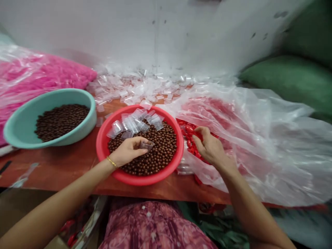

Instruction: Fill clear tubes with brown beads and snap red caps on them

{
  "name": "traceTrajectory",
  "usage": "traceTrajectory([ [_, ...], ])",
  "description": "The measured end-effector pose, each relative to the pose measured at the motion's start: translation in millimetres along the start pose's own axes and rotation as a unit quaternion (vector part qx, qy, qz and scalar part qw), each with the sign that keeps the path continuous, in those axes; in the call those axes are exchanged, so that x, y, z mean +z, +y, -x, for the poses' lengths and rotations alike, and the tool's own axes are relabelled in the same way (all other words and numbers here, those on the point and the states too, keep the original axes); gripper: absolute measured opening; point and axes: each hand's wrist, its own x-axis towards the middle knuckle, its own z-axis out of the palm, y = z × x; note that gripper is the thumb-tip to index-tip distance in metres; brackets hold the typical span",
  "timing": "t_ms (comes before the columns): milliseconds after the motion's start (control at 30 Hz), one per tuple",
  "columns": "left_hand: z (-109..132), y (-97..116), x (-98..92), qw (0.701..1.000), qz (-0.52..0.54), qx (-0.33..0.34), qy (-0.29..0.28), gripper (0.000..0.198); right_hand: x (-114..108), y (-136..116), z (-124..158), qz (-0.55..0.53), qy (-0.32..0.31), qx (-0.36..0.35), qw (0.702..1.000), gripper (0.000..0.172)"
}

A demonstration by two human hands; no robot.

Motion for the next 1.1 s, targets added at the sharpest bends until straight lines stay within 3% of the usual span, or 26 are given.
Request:
traceTrajectory([
  [100,7,-1,-0.7,0.994,0.104,-0.028,-0.009,0.039,-1,-23,3,-0.049,0.001,-0.09,0.995,0.022],
  [200,10,-2,-0.6,0.981,0.193,-0.035,-0.01,0.046,3,-42,5,-0.17,0.017,-0.143,0.975,0.02],
  [367,15,-1,0.6,0.977,0.214,-0.003,0.003,0.044,8,-66,5,-0.38,-0.003,-0.06,0.923,0.018],
  [467,20,2,0.2,0.981,0.193,0.008,0.001,0.039,8,-76,0,-0.503,0.008,-0.011,0.864,0.021],
  [567,22,5,1.1,0.983,0.182,0.005,0.004,0.038,8,-84,-5,-0.582,-0.019,0.018,0.813,0.026],
  [700,19,8,8.5,0.98,0.2,0.015,0.012,0.039,11,-91,-9,-0.563,-0.094,0.02,0.821,0.025],
  [833,17,9,17.8,0.979,0.205,0.023,-0.005,0.04,12,-94,-10,-0.514,-0.221,-0.001,0.829,0.016],
  [967,17,7,19.7,0.984,0.173,0.022,-0.017,0.04,12,-99,-8,-0.486,-0.236,-0.031,0.841,0.028],
  [1100,16,5,19.2,0.988,0.149,0.031,-0.025,0.035,16,-102,-4,-0.5,-0.263,-0.051,0.823,0.046],
])
